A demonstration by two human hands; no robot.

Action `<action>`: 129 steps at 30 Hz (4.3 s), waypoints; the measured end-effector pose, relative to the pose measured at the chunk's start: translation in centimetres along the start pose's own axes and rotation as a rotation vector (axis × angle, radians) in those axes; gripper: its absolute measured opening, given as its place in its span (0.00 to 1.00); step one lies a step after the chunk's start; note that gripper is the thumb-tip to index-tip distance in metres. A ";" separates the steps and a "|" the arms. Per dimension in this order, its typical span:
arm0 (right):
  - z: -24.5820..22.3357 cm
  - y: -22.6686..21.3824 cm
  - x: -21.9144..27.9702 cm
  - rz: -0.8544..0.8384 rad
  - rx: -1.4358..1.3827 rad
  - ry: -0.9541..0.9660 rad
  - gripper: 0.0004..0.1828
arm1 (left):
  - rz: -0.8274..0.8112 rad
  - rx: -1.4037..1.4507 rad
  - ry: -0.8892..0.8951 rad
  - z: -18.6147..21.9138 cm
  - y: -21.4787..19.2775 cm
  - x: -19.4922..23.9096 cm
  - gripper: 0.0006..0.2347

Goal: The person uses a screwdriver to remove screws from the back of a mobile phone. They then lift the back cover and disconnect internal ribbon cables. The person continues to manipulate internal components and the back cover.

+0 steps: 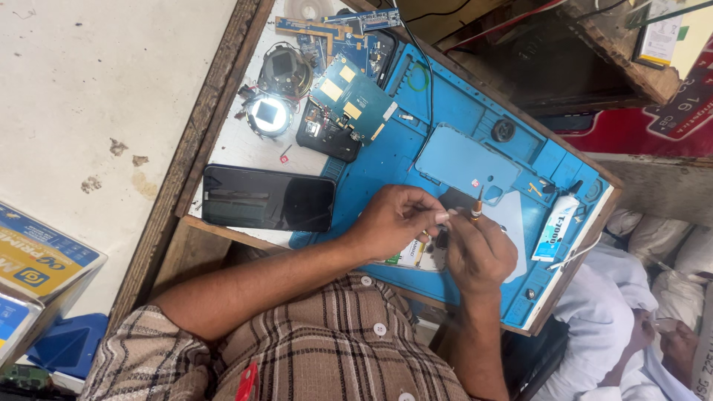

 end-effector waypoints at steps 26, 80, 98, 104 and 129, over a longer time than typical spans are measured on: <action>2.6 -2.0 2.9 0.449 -0.649 0.327 0.21 | -0.144 0.670 -0.339 -1.3 -0.7 -1.2 0.07; 5.1 -0.5 2.8 0.556 -0.613 0.565 0.17 | -0.084 0.608 -0.325 0.7 -1.0 -0.8 0.12; 5.3 -0.7 3.6 0.487 -0.677 0.521 0.12 | 0.204 -1.060 0.679 9.3 -1.7 0.0 0.04; 4.8 0.0 3.1 0.427 -0.677 0.518 0.12 | 0.229 -1.027 0.396 9.1 -3.4 -1.0 0.17; 1.6 1.6 1.5 0.249 -0.504 0.392 0.14 | -0.325 0.320 -0.138 5.4 -0.2 0.5 0.44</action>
Point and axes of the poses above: each hand's wrist, its own x-axis away from the middle knuckle, its own y-axis out of the palm, z = x × y, the point moved 9 cm from there along -x, towards the middle knuckle, and after that the axes turned 10 degrees about z, right-handed, at the moved point
